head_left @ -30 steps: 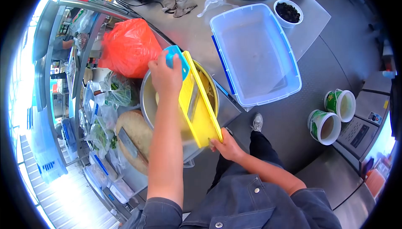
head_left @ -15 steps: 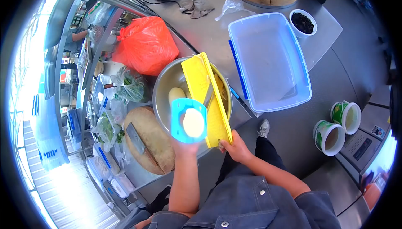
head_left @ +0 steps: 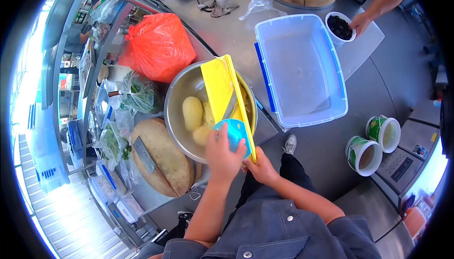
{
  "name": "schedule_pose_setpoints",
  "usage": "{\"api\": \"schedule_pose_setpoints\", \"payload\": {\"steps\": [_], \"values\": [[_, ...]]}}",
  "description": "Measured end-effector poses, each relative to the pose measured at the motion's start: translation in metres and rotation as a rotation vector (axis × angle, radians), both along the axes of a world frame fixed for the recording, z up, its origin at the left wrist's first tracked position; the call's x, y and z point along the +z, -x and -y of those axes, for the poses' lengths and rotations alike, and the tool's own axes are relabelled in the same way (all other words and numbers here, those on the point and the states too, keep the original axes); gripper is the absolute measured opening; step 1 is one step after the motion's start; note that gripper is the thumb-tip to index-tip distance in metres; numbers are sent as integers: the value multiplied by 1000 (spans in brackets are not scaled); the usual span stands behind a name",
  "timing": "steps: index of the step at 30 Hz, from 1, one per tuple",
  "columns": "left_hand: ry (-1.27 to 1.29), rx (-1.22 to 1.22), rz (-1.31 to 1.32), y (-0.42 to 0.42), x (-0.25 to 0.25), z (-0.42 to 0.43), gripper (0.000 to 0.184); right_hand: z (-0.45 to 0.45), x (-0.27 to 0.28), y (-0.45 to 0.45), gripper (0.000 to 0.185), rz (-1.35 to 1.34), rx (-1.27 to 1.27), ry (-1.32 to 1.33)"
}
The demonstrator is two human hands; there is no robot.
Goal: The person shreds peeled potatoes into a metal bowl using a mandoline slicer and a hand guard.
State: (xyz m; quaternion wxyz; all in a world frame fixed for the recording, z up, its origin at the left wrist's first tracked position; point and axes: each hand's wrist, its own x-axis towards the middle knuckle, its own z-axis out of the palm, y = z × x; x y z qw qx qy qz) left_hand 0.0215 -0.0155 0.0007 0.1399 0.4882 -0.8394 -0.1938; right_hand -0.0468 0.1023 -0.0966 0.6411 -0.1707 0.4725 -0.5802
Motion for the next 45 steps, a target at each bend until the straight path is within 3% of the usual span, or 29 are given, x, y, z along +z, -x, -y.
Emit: {"api": "schedule_pose_setpoints", "payload": {"steps": [2, 9, 16, 22, 25, 27, 28, 30, 31, 33, 34, 36, 40, 42, 45], "values": [[151, -42, 96, 1, -14, -6, 66, -1, -2, 0, 17, 0, -4, 15], [188, -67, 139, 14, -28, 10, 61, -2, -6, -1, 17, -33, 6, 53], [255, -70, 110, 42, -41, 74, 56, 4, -1, -2, 18, 16, -39, 15], [239, -56, 72, 62, -23, 149, 54, 6, -1, -4, 21, -27, -66, 19], [298, 1, -70, 48, -9, 164, 53, 3, -2, -4, 22, -10, -12, -10], [72, 200, -414, 29, 2, 149, 51, 2, -2, -1, 25, -34, 17, 3], [68, 193, -414, 25, 5, 137, 51, 1, -2, 1, 25, -35, 9, 0], [-319, 357, -737, 11, 12, 113, 48, 1, -1, 4, 23, -18, 74, -32], [-320, 356, -734, 2, 8, 100, 48, 2, 0, 4, 23, -16, 72, -33], [-104, 211, -348, -11, -6, 70, 47, 1, 1, 5, 23, 32, 69, -77], [-105, 211, -344, -10, -3, 55, 47, 1, 0, 4, 23, 36, 69, -78], [96, -13, -42, -5, 2, 25, 53, 0, -3, 3, 26, 75, 38, -23], [40, -3, 22, -5, -13, -4, 59, -1, -9, -1, 24, 97, 56, 8], [176, -69, 109, -5, -23, -7, 61, -2, -8, 0, 21, 53, 63, 16], [187, -70, 136, -1, -29, -4, 62, -2, -8, 1, 19, 66, 69, 60]]}}
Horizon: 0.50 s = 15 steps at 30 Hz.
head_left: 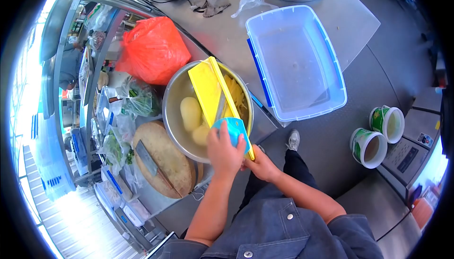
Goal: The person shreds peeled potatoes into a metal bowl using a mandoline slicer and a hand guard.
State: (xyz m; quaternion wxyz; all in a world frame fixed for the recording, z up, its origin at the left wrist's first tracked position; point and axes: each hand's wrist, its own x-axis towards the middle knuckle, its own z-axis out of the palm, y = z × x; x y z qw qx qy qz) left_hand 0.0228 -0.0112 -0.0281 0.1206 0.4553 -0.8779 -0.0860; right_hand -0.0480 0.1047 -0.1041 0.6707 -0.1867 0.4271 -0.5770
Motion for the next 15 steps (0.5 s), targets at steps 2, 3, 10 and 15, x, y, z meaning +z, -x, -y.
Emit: {"api": "schedule_pose_setpoints", "payload": {"steps": [2, 3, 10, 15], "values": [[13, 6, 13, 5, -2, 8, 62, 0, -1, -3, 18, 16, -11, 16], [10, 30, 12, 10, -3, 14, 62, 1, -1, -3, 18, 26, -28, 35], [46, 28, 10, 19, -11, 40, 59, 3, 6, -2, 16, -3, -60, 19], [60, 36, 3, 26, -13, 54, 57, 7, 1, -3, 17, -58, -73, -2]]}}
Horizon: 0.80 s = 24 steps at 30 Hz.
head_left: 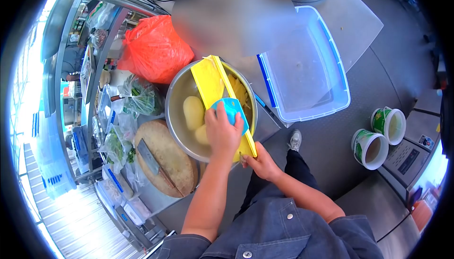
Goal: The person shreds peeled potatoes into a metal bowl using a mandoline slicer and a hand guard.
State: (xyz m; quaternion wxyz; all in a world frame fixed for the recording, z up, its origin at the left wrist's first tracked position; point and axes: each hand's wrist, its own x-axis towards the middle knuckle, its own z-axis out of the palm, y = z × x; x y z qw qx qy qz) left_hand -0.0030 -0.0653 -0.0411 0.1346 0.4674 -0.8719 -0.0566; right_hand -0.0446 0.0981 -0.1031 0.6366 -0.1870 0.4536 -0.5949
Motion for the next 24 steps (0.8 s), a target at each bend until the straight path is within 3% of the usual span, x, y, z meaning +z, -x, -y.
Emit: {"api": "schedule_pose_setpoints", "payload": {"steps": [4, 6, 11, 15, 18, 21, 24], "values": [[-99, 138, 97, -4, -25, 59, 54, -18, 12, -12, 18, 52, 25, 3], [-143, 194, 25, -16, -38, 90, 52, -16, 17, -18, 18, 81, 19, 7], [-95, 244, -259, -16, 14, 94, 48, -21, 10, -9, 17, 78, 21, 30], [-572, 362, -1122, -48, 35, 97, 32, -17, 16, -3, 21, 55, 94, -22], [-851, 264, -1554, -51, 55, 76, 13, -12, 17, -3, 21, 76, 109, -67], [-876, 152, -1574, -56, 56, 66, 16, -13, 14, -4, 23, 94, 120, -78], [-939, 206, -1690, -73, 43, 60, 19, -17, 9, -6, 23, 179, 119, -99]]}}
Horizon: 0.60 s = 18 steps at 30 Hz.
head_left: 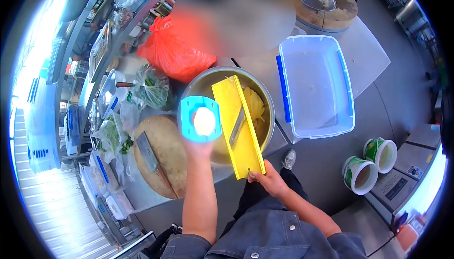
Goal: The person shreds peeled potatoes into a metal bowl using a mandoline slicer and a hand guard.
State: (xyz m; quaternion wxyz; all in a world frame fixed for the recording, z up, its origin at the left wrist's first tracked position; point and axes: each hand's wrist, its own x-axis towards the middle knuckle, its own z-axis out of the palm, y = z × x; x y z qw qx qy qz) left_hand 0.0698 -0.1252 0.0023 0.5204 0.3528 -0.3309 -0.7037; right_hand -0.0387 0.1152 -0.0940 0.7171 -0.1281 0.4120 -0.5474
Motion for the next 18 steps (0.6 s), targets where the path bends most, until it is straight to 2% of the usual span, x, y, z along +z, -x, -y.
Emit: {"api": "schedule_pose_setpoints", "payload": {"steps": [2, 3, 6, 10, 13, 14, 16, 17, 18], "values": [[-146, -35, -254, -15, -4, -2, 26, -4, -3, 1, 23, 43, -2, -14], [-101, -110, -301, -17, 2, -5, 32, -5, -3, 1, 24, 87, -24, -26], [-127, -104, -321, -27, 4, -11, 32, -5, -3, 5, 26, 132, -82, -43], [-157, -42, -151, -31, -4, -17, 35, 8, 1, 12, 26, 112, -142, -13], [-192, 63, 95, -25, -17, -25, 41, 15, 7, 11, 24, 31, -168, -54], [-51, 42, 231, -20, -23, -30, 42, 17, 7, 10, 24, 34, -172, -57], [245, -114, 684, 3, -4, -43, 43, 20, 4, 6, 23, -85, -186, -54], [305, -152, 927, 11, -4, -50, 43, 20, 3, 4, 23, -79, -192, -58], [473, -164, 1086, 21, -4, -57, 47, 21, 1, 2, 22, -131, -195, -19]]}}
